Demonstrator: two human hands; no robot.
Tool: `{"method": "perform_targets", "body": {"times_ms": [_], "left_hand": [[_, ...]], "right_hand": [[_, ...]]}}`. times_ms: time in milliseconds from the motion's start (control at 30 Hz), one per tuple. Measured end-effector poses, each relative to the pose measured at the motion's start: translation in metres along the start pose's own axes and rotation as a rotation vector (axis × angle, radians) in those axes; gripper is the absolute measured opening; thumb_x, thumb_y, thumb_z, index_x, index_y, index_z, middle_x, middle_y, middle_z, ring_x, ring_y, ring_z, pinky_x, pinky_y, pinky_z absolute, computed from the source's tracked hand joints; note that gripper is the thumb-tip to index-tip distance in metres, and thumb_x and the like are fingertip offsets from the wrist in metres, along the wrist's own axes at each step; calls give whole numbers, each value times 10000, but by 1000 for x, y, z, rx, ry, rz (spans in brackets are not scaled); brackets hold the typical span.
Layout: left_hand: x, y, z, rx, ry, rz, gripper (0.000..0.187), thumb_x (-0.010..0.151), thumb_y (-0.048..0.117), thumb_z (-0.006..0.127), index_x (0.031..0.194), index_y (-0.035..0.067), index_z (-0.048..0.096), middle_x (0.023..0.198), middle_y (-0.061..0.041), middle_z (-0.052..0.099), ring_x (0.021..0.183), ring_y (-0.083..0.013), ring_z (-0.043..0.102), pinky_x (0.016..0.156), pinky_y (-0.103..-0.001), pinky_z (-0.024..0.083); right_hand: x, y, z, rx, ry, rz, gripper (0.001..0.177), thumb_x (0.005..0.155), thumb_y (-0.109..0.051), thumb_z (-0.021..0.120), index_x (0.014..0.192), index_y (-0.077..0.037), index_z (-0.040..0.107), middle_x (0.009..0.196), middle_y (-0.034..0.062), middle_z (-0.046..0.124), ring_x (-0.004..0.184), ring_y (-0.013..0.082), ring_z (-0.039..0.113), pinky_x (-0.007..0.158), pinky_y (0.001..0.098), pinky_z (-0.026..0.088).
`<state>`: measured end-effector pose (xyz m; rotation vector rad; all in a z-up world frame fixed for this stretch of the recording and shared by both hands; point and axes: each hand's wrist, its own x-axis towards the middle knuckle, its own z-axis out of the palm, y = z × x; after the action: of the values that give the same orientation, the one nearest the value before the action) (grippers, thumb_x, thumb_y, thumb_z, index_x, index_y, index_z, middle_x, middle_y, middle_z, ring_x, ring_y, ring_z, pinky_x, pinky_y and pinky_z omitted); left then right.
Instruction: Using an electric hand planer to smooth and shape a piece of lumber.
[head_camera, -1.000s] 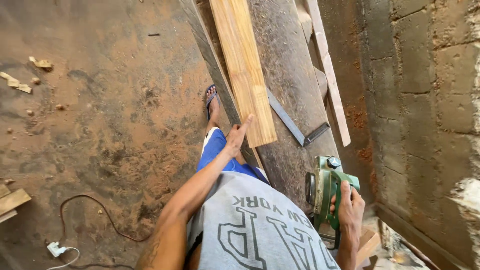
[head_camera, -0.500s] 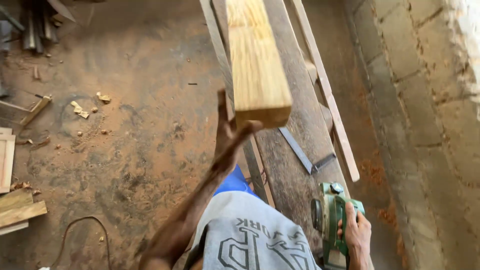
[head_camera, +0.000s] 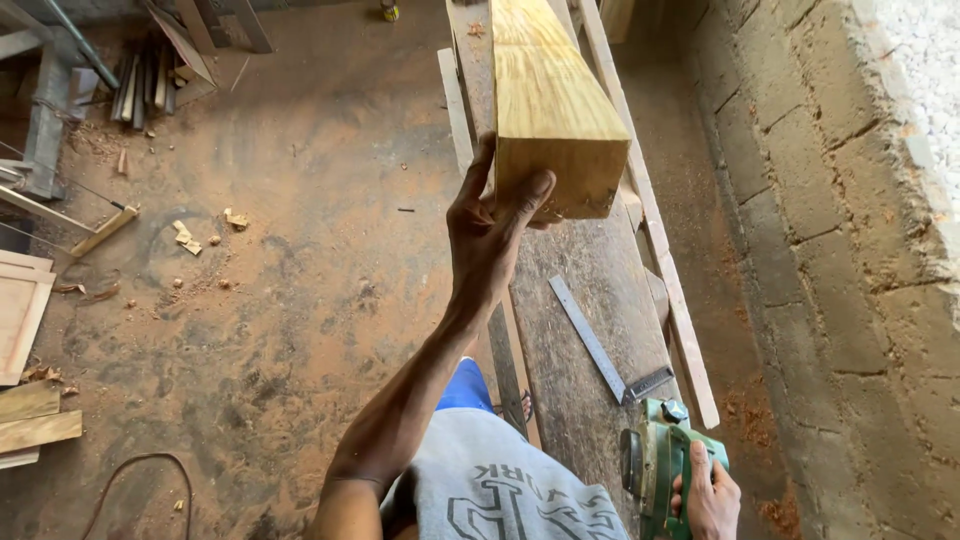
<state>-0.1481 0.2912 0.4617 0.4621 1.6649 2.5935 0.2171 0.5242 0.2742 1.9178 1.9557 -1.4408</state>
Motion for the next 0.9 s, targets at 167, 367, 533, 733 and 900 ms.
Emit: {"method": "perform_targets", "body": {"times_ms": [167,367,533,733,900], "left_hand": [[1,8,5,25,14,-14,946,906,390,768,1620,3,283,1115,-174,774,866,-229,805,691,-370,695],[4,7,9,89,22,-56,1032,868,451,778,1618,-12,240,1096,-183,782,903,-236,804,744,-382,697],[4,8,13,88,58,-64,1027,846,462,778,1603,-11,270,1096,-185,781,903,-231,804,731,-377,700],[-6,-6,44,32,132,-77,868,837,467,810,1443,-48,462,1348,-151,599,1087,-233,768,822,-360,634],[-10,-2,80,-27,95,-141,1101,838,451,815,1638,-30,230,1201,-221,727,1061,-272,757,885,-362,623]], "right_hand": [[8,0,5,12,-17,-2,587,996,-572,566,1016,-3,709,613,131,586,460,210,528,423,397,422],[11,-2,7,43,-19,-2,582,984,-583,562,1031,-23,712,599,124,581,450,204,524,417,392,423],[11,2,4,-1,27,6,537,976,-523,645,1028,3,738,607,124,590,461,201,555,431,393,455],[210,130,-7,538,-500,293,207,896,-175,722,1074,-71,714,757,92,788,631,135,739,620,268,596],[63,44,-2,-115,-16,-234,277,863,-169,850,1056,9,763,581,145,605,454,212,560,445,362,441]]}}
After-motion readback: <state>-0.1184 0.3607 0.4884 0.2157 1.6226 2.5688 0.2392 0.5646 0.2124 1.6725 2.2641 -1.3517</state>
